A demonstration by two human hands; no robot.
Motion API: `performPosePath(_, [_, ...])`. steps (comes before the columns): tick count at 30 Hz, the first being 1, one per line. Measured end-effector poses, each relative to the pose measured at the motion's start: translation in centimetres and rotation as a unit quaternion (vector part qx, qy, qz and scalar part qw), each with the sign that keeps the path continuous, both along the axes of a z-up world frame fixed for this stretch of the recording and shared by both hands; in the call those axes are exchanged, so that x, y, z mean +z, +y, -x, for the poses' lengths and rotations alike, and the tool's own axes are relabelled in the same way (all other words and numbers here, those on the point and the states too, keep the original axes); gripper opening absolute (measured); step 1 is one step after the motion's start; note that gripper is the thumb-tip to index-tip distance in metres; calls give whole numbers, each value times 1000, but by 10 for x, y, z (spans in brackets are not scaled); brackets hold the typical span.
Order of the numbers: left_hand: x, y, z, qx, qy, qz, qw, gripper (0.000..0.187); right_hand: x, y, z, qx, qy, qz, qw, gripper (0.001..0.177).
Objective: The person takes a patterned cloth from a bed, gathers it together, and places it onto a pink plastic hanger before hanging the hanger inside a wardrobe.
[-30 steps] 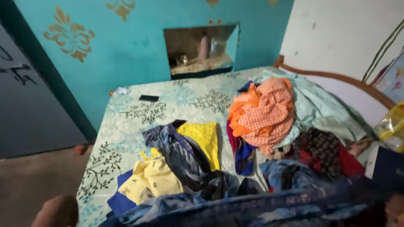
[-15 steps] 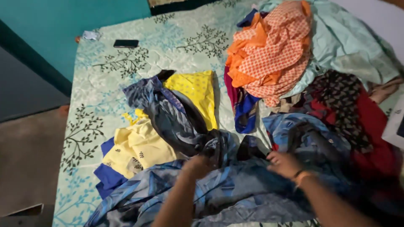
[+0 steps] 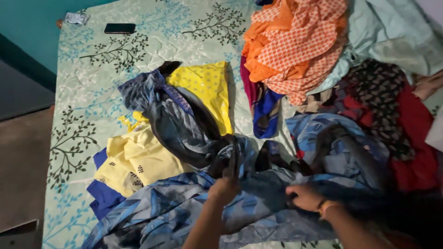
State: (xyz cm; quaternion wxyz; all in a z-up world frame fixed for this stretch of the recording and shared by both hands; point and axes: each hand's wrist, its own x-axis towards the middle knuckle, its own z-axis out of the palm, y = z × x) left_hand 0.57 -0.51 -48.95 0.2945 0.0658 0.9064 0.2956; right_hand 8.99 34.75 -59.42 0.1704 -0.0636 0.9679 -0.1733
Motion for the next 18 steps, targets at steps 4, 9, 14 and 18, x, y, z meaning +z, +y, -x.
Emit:
performPosePath(4, [7,17,7,2,75,-17,997,42,14,27,-35,-17,-57,-13,998,26])
performPosePath(9, [11,33,-17,0,53,2,999,35,22,59,-109,-51,-146,-50,987,27])
performPosePath(14, [-5,32,-45,-54,-2,16,998,36,30,80,-144,-76,-196,-78,975,27])
performPosePath(18, [-36,31,-57,-115,10,34,993,36,29,62,-93,-68,-100,-45,992,28])
